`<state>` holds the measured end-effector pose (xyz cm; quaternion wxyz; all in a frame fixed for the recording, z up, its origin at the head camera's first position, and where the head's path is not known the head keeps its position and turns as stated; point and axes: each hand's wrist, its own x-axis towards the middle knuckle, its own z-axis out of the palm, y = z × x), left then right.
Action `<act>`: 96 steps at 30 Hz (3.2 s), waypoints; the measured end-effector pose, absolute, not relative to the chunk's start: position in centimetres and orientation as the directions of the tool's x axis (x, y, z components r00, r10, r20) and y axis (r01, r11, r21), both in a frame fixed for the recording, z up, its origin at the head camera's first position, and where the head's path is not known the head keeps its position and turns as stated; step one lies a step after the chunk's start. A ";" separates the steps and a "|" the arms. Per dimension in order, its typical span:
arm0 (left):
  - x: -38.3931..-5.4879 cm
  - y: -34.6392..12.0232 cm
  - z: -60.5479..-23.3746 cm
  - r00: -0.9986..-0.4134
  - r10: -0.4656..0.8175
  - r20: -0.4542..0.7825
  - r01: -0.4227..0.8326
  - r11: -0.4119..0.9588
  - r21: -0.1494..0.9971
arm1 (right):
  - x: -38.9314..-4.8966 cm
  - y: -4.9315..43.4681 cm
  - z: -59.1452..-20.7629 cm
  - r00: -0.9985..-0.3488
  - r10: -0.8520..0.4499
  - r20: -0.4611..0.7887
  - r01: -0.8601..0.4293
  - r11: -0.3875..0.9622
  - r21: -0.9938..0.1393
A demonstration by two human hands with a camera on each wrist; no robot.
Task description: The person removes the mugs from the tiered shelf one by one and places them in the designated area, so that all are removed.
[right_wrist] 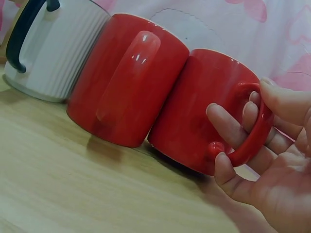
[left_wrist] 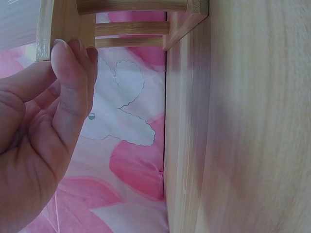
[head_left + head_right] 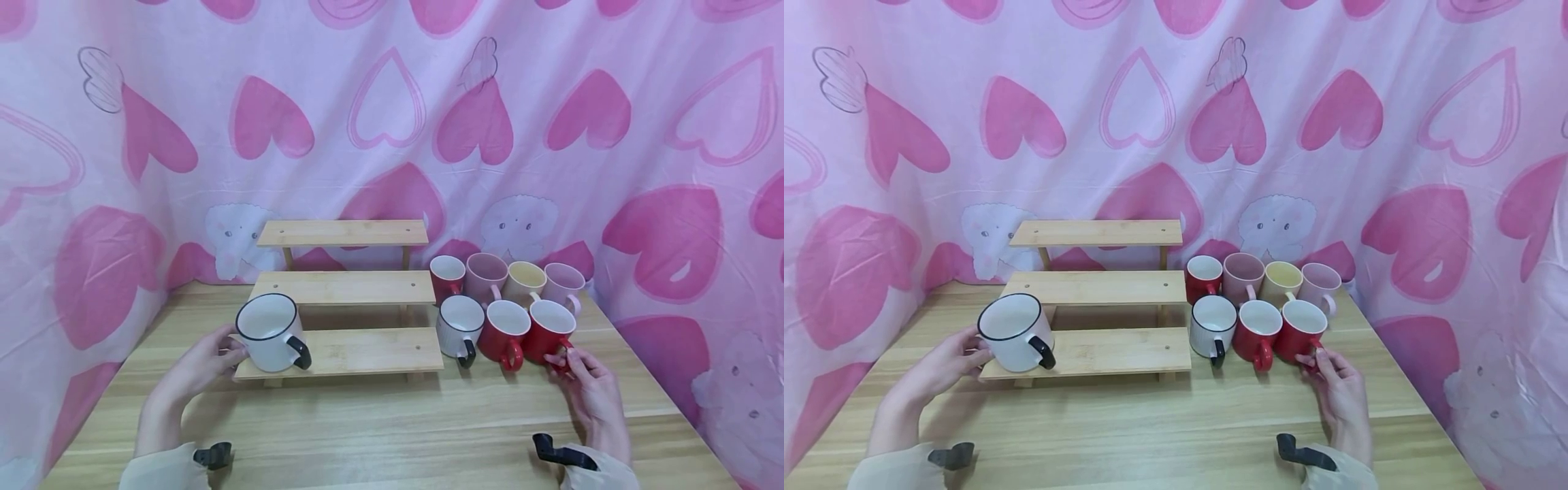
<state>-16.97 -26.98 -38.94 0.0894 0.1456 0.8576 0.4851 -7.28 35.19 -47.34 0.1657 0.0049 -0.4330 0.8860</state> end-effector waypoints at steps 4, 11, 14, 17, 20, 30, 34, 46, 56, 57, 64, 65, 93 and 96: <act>-16.9 -26.9 -38.9 -0.944 0.331 -0.020 0.155 0.496 0.855 | -7.3 35.2 -47.4 -0.946 0.286 0.150 -0.292 -0.558 -0.777; -16.8 -26.8 -38.8 -0.946 0.324 -0.033 0.149 0.521 0.840 | -7.1 35.3 -47.4 -0.957 0.253 0.144 -0.262 -0.527 -0.809; -16.8 -26.8 -38.7 -0.945 0.326 -0.028 0.156 0.523 0.838 | -7.1 35.4 -47.4 -0.960 0.249 0.125 -0.241 -0.518 -0.820; -16.8 -26.8 -38.6 -0.945 0.326 -0.026 0.156 0.520 0.840 | -7.0 35.5 -47.2 -0.965 0.242 0.100 -0.215 -0.511 -0.832; -16.8 -26.8 -38.6 -0.945 0.326 -0.025 0.157 0.518 0.841 | -7.0 35.5 -47.0 -0.968 0.238 0.078 -0.191 -0.501 -0.844; -17.0 -26.9 -38.9 -0.945 0.326 -0.025 0.153 0.508 0.847 | -5.9 35.3 -45.1 -0.966 0.237 -0.107 -0.016 -0.464 -0.886; -16.9 -27.0 -39.1 -0.944 0.329 -0.021 0.152 0.492 0.857 | -5.4 35.6 -43.5 -0.944 0.286 -0.166 0.113 -0.193 -0.975; -16.9 -27.0 -39.0 -0.948 0.316 -0.037 0.128 0.487 0.864 | -5.6 33.2 -37.7 -0.876 0.462 0.137 0.055 0.378 -0.924; -17.0 -27.0 -39.0 -0.948 0.318 -0.035 0.131 0.485 0.865 | -8.2 25.2 -35.7 -0.950 0.119 0.289 -0.272 0.141 -0.952; -16.9 -27.0 -39.0 -0.947 0.319 -0.033 0.133 0.484 0.865 | -8.4 24.3 -35.6 -0.954 0.095 0.285 -0.265 0.177 -0.948; -16.8 -26.9 -38.9 -0.949 0.314 -0.034 0.133 0.494 0.859 | -9.4 18.5 -35.3 -0.969 -0.025 0.247 -0.238 0.381 -0.893; -16.8 -26.9 -38.9 -0.949 0.313 -0.035 0.132 0.496 0.858 | -9.5 17.8 -35.4 -0.965 -0.047 0.257 -0.254 0.399 -0.881; -16.9 -26.7 -39.0 -0.949 0.312 -0.039 0.126 0.491 0.862 | -11.8 2.5 -37.1 -0.868 -0.416 0.272 -0.426 0.341 -0.838; -16.9 -26.8 -39.0 -0.950 0.311 -0.033 0.131 0.491 0.861 | -11.9 1.5 -37.0 -0.859 -0.422 0.289 -0.447 0.346 -0.825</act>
